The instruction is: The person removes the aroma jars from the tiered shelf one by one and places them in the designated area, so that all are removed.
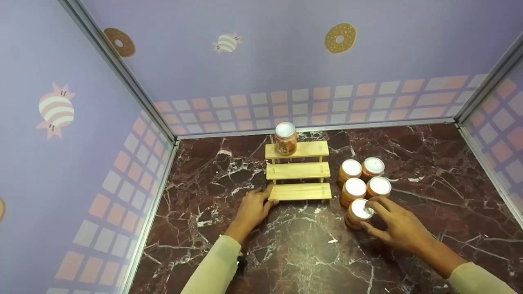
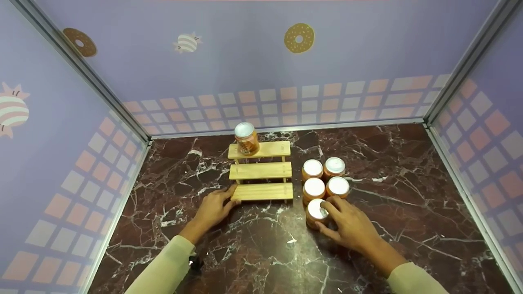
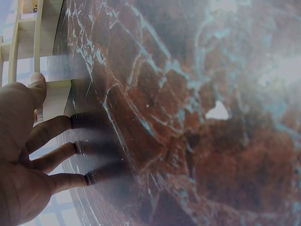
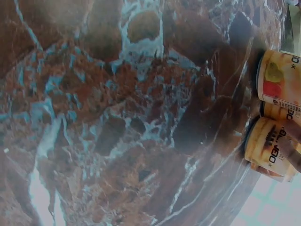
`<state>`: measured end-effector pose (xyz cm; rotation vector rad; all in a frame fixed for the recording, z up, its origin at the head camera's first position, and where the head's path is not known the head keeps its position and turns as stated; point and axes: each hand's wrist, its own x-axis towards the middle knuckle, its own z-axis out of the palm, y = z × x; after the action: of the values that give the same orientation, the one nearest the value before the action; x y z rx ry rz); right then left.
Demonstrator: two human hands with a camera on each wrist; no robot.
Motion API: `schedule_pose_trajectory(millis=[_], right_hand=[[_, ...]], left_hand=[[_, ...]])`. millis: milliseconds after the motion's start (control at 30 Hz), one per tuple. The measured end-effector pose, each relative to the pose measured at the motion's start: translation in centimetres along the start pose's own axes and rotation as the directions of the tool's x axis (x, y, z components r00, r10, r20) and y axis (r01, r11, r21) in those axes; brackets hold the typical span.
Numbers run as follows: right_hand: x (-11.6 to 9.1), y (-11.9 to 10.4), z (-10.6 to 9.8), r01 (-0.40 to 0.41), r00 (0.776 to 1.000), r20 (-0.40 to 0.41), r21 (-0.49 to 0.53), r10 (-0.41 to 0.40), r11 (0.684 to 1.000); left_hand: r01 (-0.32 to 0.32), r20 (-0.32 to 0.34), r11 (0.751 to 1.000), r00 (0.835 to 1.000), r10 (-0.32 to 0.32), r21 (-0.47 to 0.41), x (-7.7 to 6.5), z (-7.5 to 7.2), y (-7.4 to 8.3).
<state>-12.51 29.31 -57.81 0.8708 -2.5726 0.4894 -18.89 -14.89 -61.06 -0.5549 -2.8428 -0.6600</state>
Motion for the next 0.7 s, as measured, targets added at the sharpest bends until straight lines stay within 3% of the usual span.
schedule_pose_trajectory(millis=[300,533,700], right_hand=[[1.0,0.2,-1.2,0.071,0.990,-0.124,-0.031,-0.074,0.997],[2.2,0.4,-1.6,0.094,0.979,-0.177,-0.036,-0.099,0.995],[3.2,0.4,-1.8,0.100,0.976,-0.192,-0.029,-0.104,0.995]], left_hand=[[-0.022,-0.016,1.000,1.000,0.022,0.008,0.0,0.4,-0.5],[-0.031,-0.028,0.998,0.999,0.032,0.045,0.1,3.2,-3.1],[-0.008,-0.027,0.999,1.000,0.009,0.041,0.3,3.5,-3.2]])
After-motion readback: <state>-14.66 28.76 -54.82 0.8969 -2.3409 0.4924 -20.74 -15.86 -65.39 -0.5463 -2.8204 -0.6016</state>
